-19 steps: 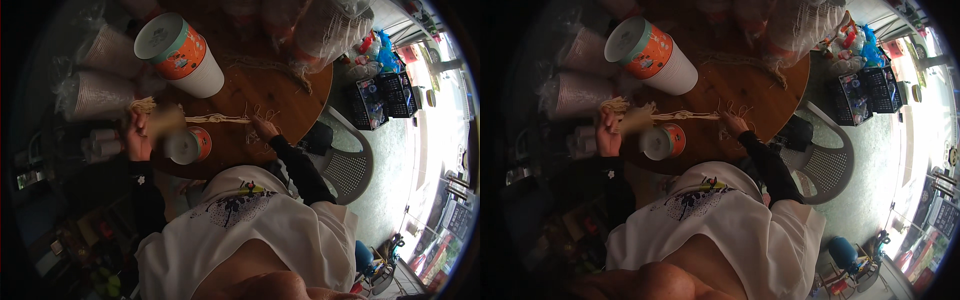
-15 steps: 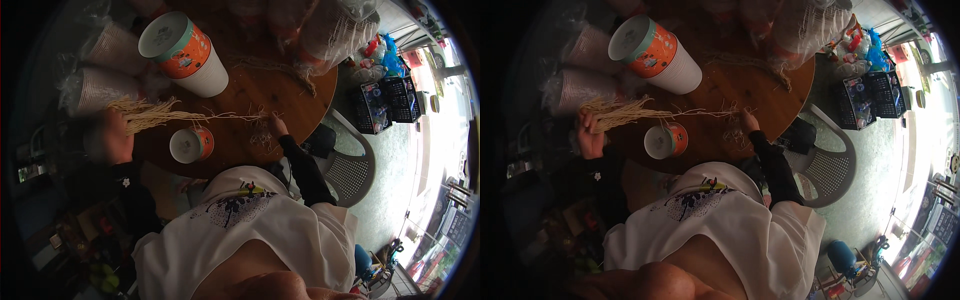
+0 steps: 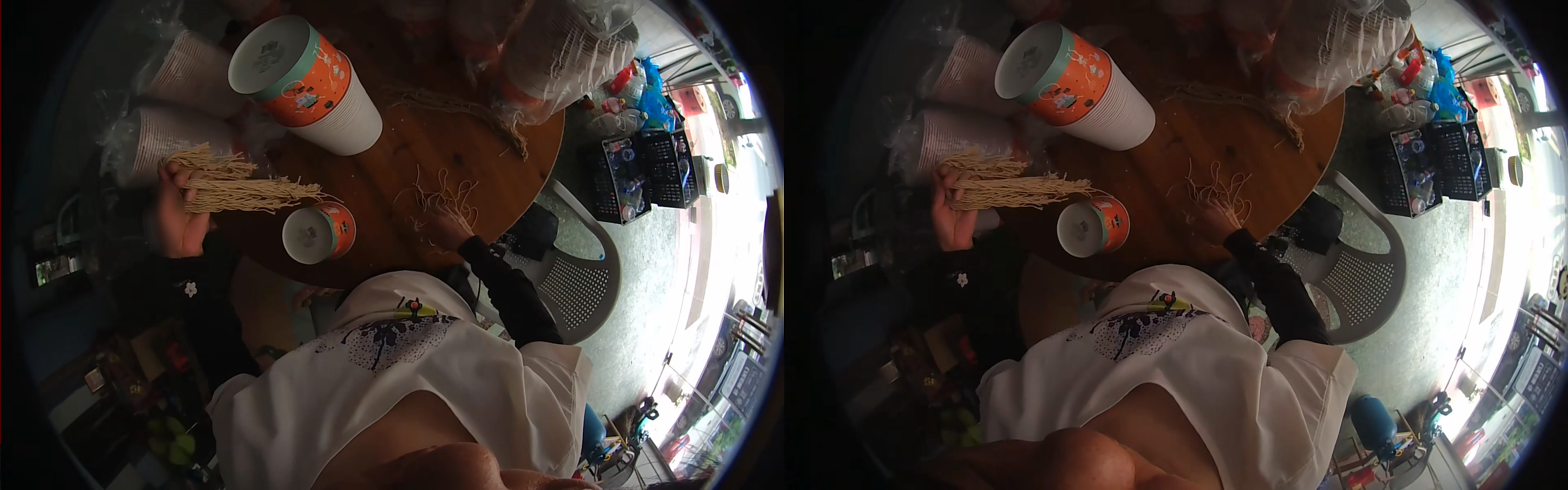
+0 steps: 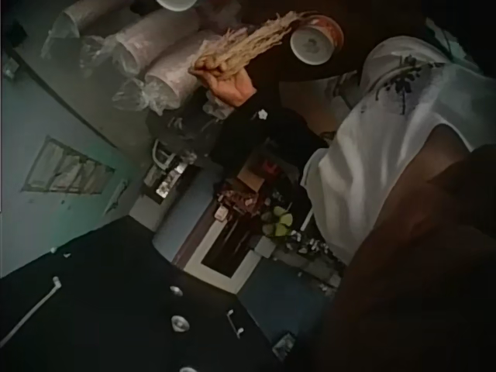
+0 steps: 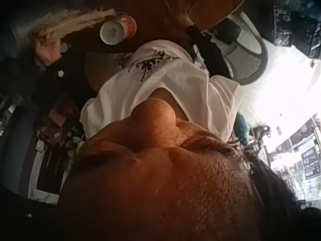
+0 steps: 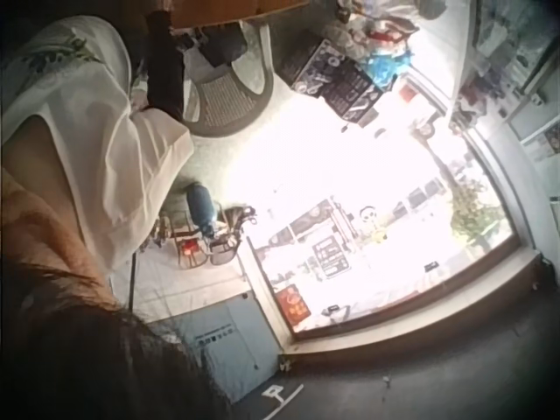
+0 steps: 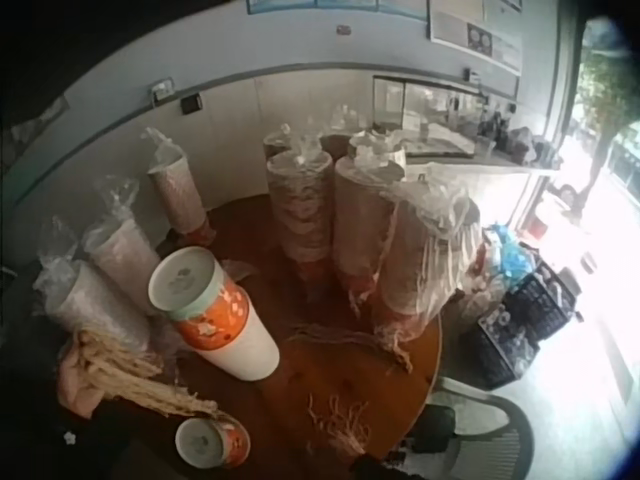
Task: Sorting and bundling thin dried fibers or elastic ties on a table.
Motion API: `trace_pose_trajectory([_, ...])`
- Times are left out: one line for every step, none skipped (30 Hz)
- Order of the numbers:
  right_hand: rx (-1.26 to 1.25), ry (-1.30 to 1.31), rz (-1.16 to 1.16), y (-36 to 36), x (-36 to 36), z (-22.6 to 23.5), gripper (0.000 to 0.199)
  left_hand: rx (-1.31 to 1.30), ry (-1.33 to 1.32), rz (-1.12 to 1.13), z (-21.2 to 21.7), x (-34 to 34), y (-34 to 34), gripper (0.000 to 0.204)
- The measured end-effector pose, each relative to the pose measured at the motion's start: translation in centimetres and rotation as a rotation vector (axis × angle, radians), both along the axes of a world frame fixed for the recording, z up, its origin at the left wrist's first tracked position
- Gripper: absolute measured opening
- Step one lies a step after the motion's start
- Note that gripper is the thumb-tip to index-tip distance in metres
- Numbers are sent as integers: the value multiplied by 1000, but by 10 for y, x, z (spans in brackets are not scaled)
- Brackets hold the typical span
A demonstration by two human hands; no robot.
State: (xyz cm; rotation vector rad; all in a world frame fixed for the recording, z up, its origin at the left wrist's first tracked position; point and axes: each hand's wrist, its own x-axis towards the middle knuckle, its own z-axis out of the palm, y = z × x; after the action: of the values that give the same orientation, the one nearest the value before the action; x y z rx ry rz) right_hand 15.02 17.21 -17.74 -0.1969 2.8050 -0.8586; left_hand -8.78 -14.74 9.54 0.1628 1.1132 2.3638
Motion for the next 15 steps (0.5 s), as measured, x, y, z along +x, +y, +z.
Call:
trace_pose_trajectory([-44, -115, -4, -4, -11, 8, 30, 23, 7, -44, 4, 2, 4, 20])
trace_pose_trajectory([-58, 62, 41, -9, -27, -9, 33, 45, 16, -88, 8, 3, 6, 20])
trace_pose_trajectory([-71, 238, 78, -14, -41, -25, 37, 41, 16, -95, 12, 4, 10, 20])
trace_pose_trajectory([-510, -8, -149, -27, -58, -4, 39, 56, 12, -115, 15, 8, 8, 20])
trace_pose_trajectory([-932, -267, -386, -38, -75, 20, 42, 78, 7, -141, 16, 10, 7, 20])
trace_pose_trajectory([-893, -130, -327, -47, -89, 16, 42, 74, 10, -148, 21, 12, 11, 20])
trace_pose_trajectory([-851, 5, -264, -56, -104, 11, 42, 105, 11, -180, 24, 14, 14, 20])
trace_pose_trajectory([-857, 8, -263, -67, -116, 15, 42, 136, 10, -211, 26, 14, 16, 20])
trace_pose_trajectory([-964, 19, -231, -80, -126, 21, 42, 129, 13, -209, 29, 16, 16, 20])
trace_pose_trajectory([-1070, 29, -199, -86, -131, 26, 42, 153, 6, -231, 32, 17, 15, 21])
trace_pose_trajectory([-1074, 30, -199, -87, -130, 25, 42, 178, -2, -255, 34, 18, 15, 21])
trace_pose_trajectory([-1115, -75, -218, -86, -128, 20, 35, 175, 0, -255, 35, 18, 13, 21])
trace_pose_trajectory([-1156, -184, -228, -86, -126, 15, 29, 141, 19, -221, 37, 20, 9, 21])
trace_pose_trajectory([-1208, -261, -134, -75, -119, 8, 22, 108, 36, -188, 39, 21, 6, 21])
trace_pose_trajectory([-1251, -338, -48, -55, -108, -2, 16, 111, 33, -187, 35, 21, 6, 21])
